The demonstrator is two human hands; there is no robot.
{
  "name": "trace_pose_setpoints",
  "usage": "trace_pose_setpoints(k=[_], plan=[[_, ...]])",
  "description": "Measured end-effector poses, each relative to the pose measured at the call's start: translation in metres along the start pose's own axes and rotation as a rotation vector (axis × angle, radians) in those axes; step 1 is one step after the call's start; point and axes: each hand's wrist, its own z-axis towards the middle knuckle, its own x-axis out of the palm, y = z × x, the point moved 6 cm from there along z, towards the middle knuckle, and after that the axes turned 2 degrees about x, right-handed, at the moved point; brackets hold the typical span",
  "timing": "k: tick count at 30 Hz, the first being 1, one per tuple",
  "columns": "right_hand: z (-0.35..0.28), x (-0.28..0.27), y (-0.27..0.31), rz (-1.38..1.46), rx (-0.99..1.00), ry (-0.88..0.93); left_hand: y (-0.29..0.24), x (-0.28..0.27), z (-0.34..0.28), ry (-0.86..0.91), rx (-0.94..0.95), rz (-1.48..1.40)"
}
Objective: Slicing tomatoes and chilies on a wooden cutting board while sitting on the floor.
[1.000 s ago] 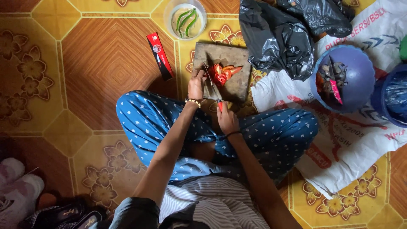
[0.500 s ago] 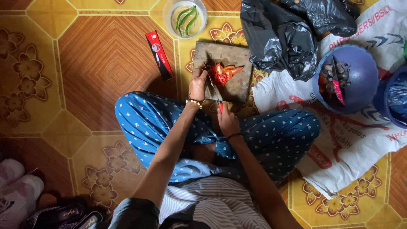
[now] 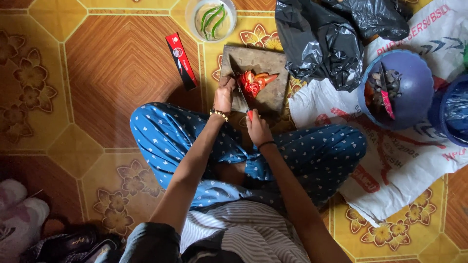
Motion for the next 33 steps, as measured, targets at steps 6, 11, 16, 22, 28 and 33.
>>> trace_pose_setpoints(k=[6, 11, 16, 22, 28, 33], plan=[[-0.006, -0.022, 0.019, 0.094, 0.063, 0.04, 0.054, 0.085, -0.021, 0.118, -0.13, -0.139], [-0.017, -0.027, -0.002, 0.002, 0.098, 0.084, 0.065, 0.083, -0.029, 0.018, -0.206, -0.228], [-0.031, -0.035, 0.006, 0.047, 0.089, 0.057, 0.062, 0.077, -0.027, -0.054, -0.175, -0.267], [-0.038, -0.027, 0.006, -0.053, 0.071, 0.076, 0.068, 0.088, -0.03, -0.061, -0.146, -0.218], [-0.037, -0.016, -0.002, -0.104, 0.036, 0.026, 0.063, 0.085, -0.027, -0.024, -0.139, -0.163], [-0.036, -0.014, -0.002, -0.081, 0.008, -0.006, 0.071, 0.103, -0.034, -0.012, -0.169, -0.142]])
